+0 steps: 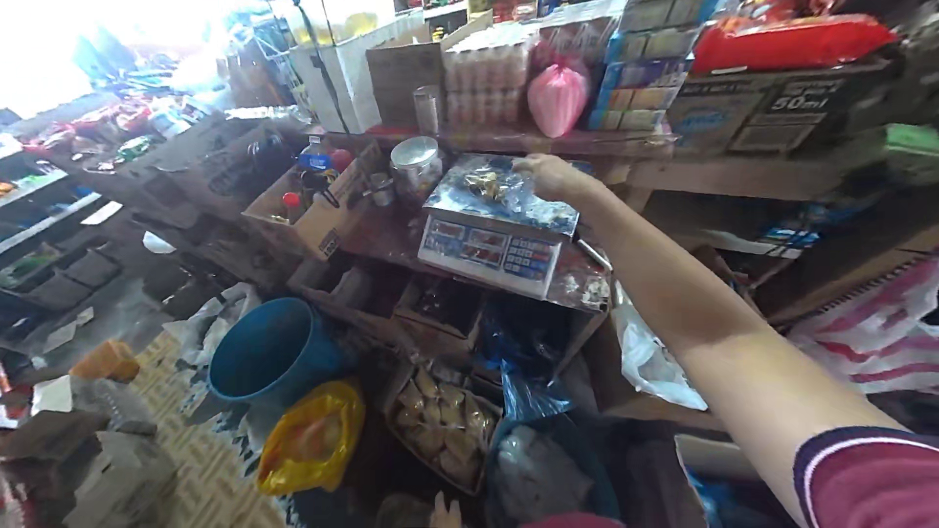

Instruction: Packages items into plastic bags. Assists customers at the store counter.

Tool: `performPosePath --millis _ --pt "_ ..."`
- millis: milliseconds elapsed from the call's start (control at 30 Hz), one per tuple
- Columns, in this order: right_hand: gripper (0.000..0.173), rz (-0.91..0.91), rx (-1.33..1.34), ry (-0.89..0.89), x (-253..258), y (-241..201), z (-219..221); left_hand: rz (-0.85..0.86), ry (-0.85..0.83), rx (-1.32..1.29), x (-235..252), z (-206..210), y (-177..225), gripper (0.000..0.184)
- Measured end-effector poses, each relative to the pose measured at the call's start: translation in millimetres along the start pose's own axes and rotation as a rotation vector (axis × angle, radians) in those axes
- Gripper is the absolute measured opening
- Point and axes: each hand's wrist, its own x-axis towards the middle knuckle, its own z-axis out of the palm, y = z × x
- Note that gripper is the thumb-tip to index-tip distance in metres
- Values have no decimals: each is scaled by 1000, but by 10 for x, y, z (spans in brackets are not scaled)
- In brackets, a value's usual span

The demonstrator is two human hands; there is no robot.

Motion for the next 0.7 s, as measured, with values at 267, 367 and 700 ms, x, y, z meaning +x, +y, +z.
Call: performPosePath --millis 267,367,700 --pt "43 65 -172 296 -805 -272 -876 65 -34 -10 349 -352 320 45" --pt "43 32 -186 370 -981 -355 -1027 143 -40 -29 386 -338 497 44" --pt "43 18 -218 307 -1052 -234 -933 150 -153 -2 274 -102 603 42"
